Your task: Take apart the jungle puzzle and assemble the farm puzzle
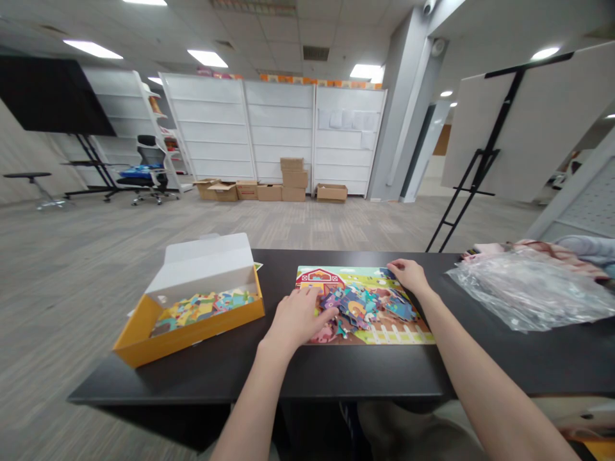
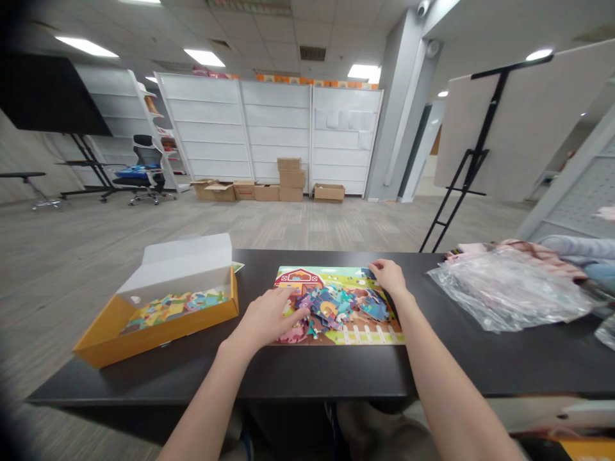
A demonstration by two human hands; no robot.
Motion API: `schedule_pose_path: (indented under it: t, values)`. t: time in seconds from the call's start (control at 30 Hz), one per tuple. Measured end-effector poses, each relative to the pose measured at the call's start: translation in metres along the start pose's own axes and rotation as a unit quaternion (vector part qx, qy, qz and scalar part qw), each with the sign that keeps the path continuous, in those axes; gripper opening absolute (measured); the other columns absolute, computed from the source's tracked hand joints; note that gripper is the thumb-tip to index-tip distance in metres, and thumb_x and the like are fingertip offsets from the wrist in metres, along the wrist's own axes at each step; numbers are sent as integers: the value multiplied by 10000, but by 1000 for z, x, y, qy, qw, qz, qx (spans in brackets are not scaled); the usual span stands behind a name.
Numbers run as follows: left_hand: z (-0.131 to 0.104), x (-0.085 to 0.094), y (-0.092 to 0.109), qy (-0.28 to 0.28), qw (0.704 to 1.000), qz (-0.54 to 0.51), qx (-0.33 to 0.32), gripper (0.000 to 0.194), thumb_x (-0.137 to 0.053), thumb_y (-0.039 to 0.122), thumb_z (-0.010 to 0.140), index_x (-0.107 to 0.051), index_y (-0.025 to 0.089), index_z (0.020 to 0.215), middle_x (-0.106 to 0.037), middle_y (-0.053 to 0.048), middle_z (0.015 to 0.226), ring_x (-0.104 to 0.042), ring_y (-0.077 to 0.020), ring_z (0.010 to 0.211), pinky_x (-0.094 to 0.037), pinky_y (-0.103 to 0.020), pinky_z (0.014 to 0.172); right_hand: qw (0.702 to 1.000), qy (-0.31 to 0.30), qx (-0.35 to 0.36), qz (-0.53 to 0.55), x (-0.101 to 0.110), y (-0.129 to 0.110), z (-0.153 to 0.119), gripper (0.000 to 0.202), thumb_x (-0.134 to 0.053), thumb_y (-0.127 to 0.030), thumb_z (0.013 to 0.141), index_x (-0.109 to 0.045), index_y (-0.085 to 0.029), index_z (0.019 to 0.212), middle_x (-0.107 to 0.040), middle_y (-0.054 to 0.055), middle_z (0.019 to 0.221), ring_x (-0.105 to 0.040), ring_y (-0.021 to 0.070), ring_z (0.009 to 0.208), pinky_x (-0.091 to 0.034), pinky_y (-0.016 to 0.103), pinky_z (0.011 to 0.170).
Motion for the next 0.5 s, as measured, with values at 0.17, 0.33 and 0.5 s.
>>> schedule_pose_path:
  t: [0.17, 0.33, 0.5]
  values:
    - [0, 4, 2, -2, 1000, 1, 13, 468, -444, 596, 971, -648, 208, 1135, -711, -121, 1145, -656, -336, 1101, -530, -438, 863, 997, -47, 43, -37, -2, -1, -2, 359, -726, -499, 766, -801, -197, 944, -793, 84, 1003, -724, 254, 957, -535, 322, 859]
    - [-2, 6, 3, 3, 1000, -9, 10, 472, -394, 589, 1000, -660, 223, 1133, -718, -110, 1163, -665, -319, 1089, -534, -415, 835, 995, -48, 57, -60, -1, -4, -4, 324, -701, -435, 796, -800, -190, 983, -788, 90, 1045, -720, 250, 956, -534, 332, 877]
    - [-3, 7, 0, 2, 1000, -1, 22, 448, -406, 564, 1006, -664, 234, 1166, -721, -111, 1173, -668, -307, 1089, -527, -392, 838, 994, -50, 63, -67, 0, -10, -6, 319, -686, -430, 812, -803, -189, 986, -789, 83, 990, -719, 234, 888, -535, 318, 847]
Point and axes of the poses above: each hand's wrist, its own z-axis towards the middle knuckle, its own x-axis out of the back of the hand, y = z × x, the point moved 1 cm from there along z, towards the middle knuckle
